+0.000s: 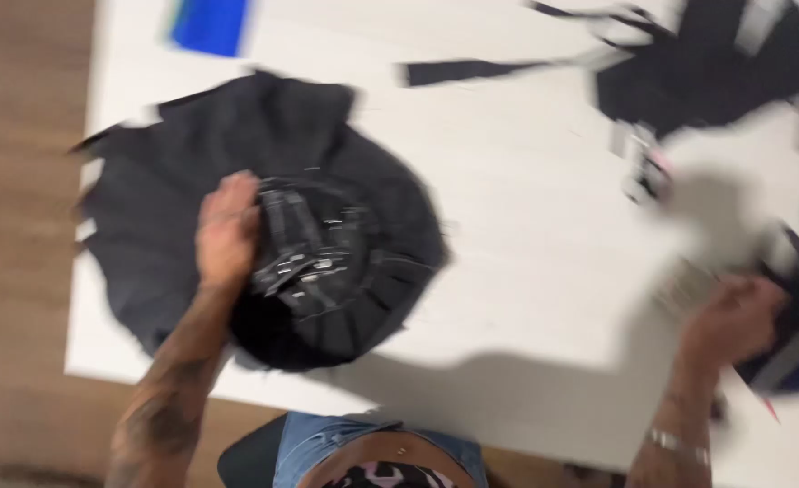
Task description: Pinning fabric to a garment and trimming the excess with scissors on a work table
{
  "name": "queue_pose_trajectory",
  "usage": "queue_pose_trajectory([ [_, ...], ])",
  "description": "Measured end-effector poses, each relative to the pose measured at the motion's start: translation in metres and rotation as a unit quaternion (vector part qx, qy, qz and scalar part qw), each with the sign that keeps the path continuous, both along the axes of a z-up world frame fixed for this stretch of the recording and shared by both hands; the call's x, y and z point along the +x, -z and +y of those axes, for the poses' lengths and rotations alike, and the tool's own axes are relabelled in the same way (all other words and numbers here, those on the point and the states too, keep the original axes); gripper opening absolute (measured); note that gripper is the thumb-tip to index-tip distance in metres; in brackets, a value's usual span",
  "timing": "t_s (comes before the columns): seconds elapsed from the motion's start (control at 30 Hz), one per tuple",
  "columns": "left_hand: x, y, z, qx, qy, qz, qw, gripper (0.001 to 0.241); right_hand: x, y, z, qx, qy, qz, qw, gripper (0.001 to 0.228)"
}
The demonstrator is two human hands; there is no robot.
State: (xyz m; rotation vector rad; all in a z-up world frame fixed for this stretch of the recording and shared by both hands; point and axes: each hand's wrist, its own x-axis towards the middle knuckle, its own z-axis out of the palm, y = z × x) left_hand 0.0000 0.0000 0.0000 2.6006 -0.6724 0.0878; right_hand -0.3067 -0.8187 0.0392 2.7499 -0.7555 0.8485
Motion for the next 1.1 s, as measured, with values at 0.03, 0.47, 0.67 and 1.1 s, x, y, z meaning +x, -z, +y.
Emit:
queue_pose_trajectory([
  [0.03,-0.005,0.011,0.007,0.012,-0.028,-0.006,1.000,0.058,0.043,0.000,0.039,0.012,-0.028,-0.006,1.000,0.016],
  [0.47,-0.004,0.070,0.009,0.000,-0.107,-0.063,0.992,0.057,0.361,0.015,0.592,0.471,-0.372,0.099,0.794,0.012],
  [0.67,-0.004,0.064,0.007,0.006,-0.108,-0.039,0.993,0.058,0.372,0.057,0.616,0.444,-0.327,0.148,0.821,0.013],
  [1.1,0.015,0.042,-0.004,0.047,-0.123,-0.018,0.991,0.049,0.347,0.061,0.623,0.275,-0.287,0.108,0.911,0.009],
])
